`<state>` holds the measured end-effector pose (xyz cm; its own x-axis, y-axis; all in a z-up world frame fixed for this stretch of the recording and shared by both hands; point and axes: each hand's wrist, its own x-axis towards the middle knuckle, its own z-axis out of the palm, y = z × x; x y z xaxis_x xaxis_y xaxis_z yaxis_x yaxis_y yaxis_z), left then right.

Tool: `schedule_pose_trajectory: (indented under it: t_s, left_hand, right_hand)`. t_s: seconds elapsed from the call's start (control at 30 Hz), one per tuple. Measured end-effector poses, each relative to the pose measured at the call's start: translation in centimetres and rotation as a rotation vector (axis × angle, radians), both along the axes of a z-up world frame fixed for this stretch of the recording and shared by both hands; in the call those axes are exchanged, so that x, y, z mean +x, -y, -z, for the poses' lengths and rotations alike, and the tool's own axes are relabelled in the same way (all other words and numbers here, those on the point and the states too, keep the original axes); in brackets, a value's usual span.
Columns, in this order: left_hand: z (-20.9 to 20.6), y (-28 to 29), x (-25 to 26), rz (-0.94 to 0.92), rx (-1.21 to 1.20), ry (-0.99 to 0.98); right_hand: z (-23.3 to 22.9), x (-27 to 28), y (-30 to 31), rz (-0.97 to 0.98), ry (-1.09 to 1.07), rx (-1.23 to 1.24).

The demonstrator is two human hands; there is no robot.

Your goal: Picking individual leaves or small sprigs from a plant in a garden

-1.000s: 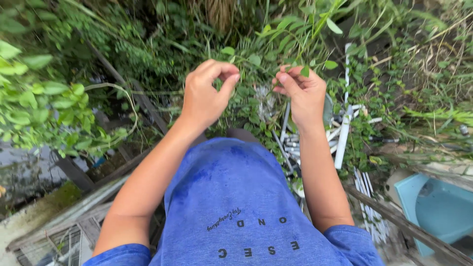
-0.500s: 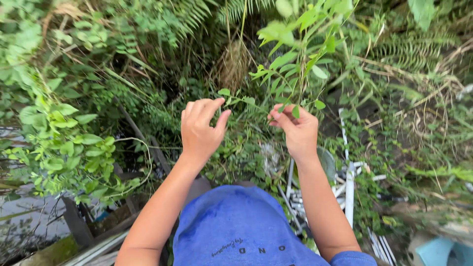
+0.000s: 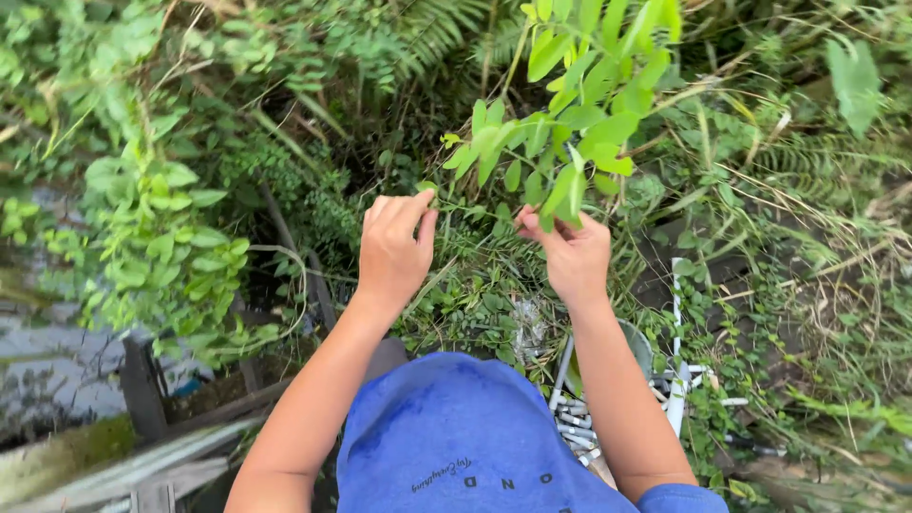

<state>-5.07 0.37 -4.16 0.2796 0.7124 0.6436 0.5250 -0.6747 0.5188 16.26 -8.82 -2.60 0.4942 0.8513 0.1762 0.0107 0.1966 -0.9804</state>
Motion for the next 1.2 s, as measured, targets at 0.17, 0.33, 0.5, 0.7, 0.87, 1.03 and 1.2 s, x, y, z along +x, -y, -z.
schedule_pose_trajectory:
  t_s: [0.17, 0.33, 0.5, 0.7, 0.87, 1.03, 1.2]
  left_hand:
    - [1.4, -0.2, -1.8, -0.102, 0.003, 0.012]
    - [1.9, -1.0, -4.6, -0.225, 0.027, -0.015]
    - [0.2, -1.7, -8.1, -0.435, 0.007, -0.129]
    - [-2.9, 0.7, -7.4, -0.009, -0.457, 0.274]
    - [-2.5, 1.6, -6.8, 0.121, -0.766, 0.299]
    - [-2.8, 2.2, -6.5, 0.170, -0.825, 0.300]
    - [-3.2, 2.3, -6.4, 0.152, -0.812, 0.315]
  right_hand:
    - [1.1, -0.1, -1.8, -0.033, -0.001, -0.010]
    - [0.6, -1.3, -3.3, -0.052, -0.024, -0.014]
    - [0.8, -1.8, -4.1, -0.066, 0.010, 0.009]
    - [1.4, -2.5, -3.8, -0.051, -0.029, 0.012]
    - [2.7, -2.4, -3.4, -0.018, -0.055, -0.002]
    - [2.4, -2.9, -2.5, 0.015, -0.035, 0.010]
    - [1.7, -2.7, -1.8, 0.040, 0.016, 0.031]
